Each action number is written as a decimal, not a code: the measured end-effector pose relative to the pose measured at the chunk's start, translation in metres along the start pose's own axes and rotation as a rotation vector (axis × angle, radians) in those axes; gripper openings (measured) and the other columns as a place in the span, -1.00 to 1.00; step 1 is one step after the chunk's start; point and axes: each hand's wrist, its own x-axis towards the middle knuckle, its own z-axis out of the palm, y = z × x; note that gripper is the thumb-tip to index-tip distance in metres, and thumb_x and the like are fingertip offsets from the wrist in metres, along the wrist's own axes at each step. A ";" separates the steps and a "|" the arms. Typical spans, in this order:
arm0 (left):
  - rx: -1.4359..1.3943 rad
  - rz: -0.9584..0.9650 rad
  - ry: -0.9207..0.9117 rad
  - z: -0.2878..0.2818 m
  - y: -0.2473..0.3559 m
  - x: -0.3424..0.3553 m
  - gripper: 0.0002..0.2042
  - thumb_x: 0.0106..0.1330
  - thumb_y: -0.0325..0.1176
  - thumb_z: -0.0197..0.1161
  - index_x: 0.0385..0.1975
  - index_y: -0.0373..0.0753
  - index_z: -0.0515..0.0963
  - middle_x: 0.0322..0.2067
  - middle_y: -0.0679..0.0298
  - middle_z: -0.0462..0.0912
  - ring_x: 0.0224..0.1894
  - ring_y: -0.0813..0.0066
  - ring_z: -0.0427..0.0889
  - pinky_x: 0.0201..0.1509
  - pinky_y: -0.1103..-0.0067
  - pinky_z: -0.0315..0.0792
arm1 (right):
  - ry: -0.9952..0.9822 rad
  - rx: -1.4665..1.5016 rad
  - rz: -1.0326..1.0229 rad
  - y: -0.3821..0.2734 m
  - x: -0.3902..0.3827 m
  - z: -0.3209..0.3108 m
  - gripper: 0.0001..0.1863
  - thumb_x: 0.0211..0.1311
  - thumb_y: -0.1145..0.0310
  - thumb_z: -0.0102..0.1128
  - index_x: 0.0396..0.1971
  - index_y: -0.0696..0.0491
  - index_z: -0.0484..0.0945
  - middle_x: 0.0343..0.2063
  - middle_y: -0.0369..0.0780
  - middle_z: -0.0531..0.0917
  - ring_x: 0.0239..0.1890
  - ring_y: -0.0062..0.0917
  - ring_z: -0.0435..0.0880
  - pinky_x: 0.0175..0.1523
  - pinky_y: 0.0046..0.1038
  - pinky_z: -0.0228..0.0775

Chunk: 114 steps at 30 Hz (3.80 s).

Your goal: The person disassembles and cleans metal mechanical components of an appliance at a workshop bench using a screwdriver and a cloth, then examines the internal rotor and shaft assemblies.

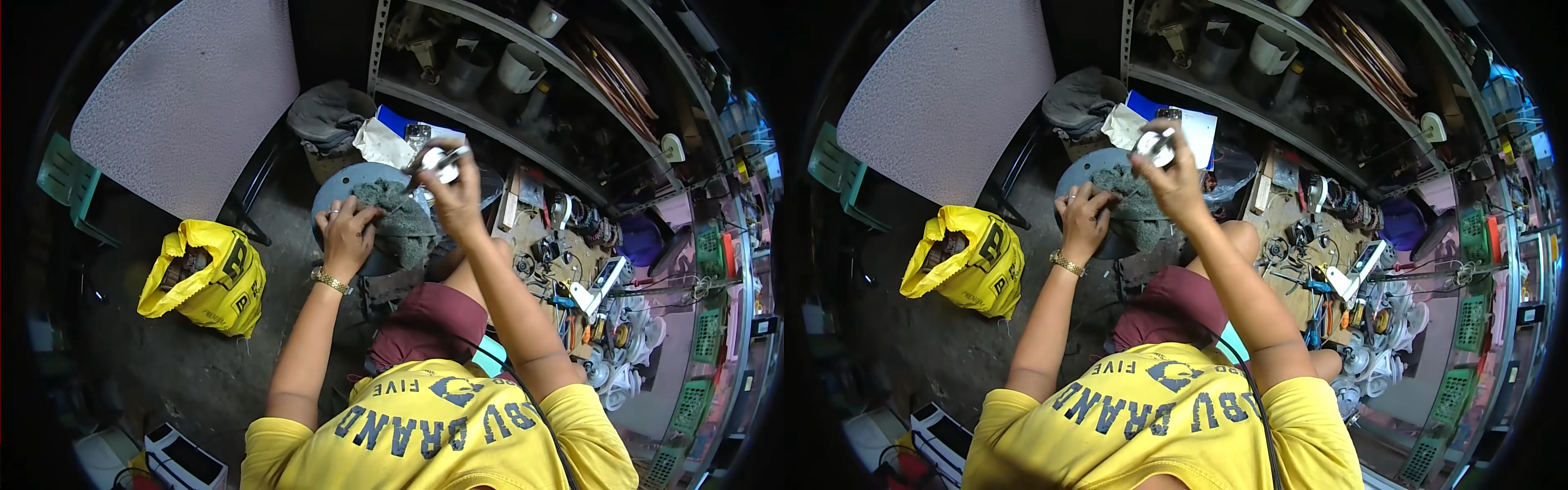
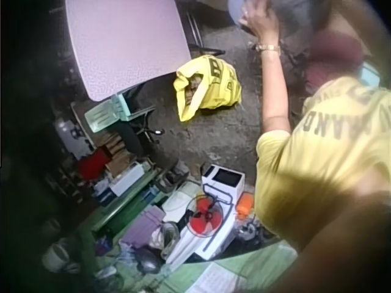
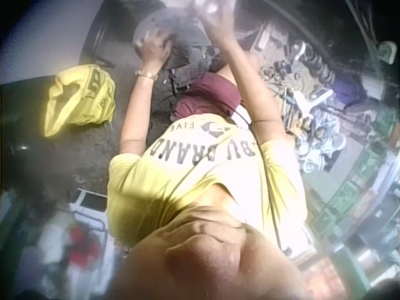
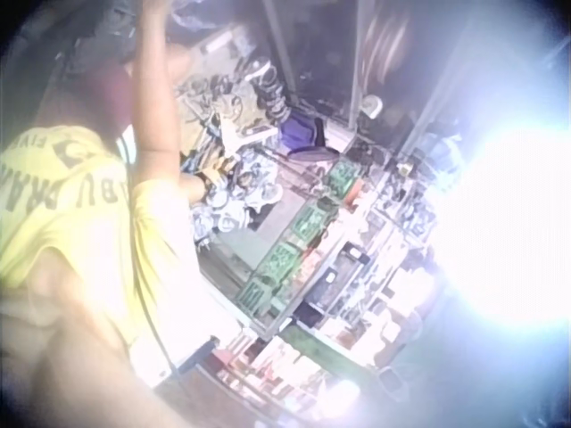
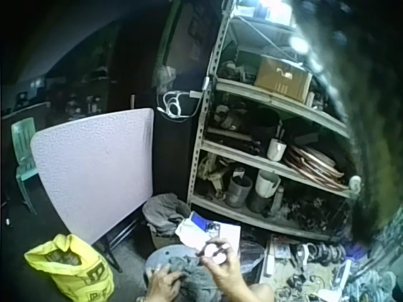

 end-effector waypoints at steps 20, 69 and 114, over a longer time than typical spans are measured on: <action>-0.068 -0.013 -0.047 0.001 0.001 0.006 -0.34 -0.24 -0.10 0.60 -0.05 -0.14 0.52 0.06 0.28 0.46 0.23 0.26 0.37 0.23 0.17 0.10 | 0.196 -0.508 0.140 0.095 -0.055 -0.010 -0.78 0.32 0.53 0.19 -0.07 0.14 0.45 -0.25 -0.19 0.63 -0.29 -0.50 0.64 -0.17 -0.45 0.53; 0.056 0.082 -0.203 0.010 -0.007 0.011 -0.02 -0.15 0.12 0.59 0.37 -0.01 0.32 0.40 0.35 0.31 0.51 0.19 0.12 0.35 -0.05 -0.01 | -0.119 -0.110 0.171 0.020 -0.006 0.008 -0.65 0.26 0.50 0.30 -0.01 0.17 0.41 -0.17 -0.20 0.54 -0.25 -0.60 0.61 -0.25 -0.52 0.55; -0.228 0.336 -0.178 -0.008 0.128 0.037 -0.37 0.13 -0.50 0.28 0.28 -0.14 0.31 -0.11 0.20 0.66 0.10 0.19 0.58 0.50 -0.15 -0.27 | -0.035 0.806 0.401 -0.083 -0.045 -0.132 -0.05 0.29 -0.52 -0.25 0.54 -0.28 -0.09 0.48 -0.01 0.03 0.44 0.14 0.16 0.19 0.36 0.30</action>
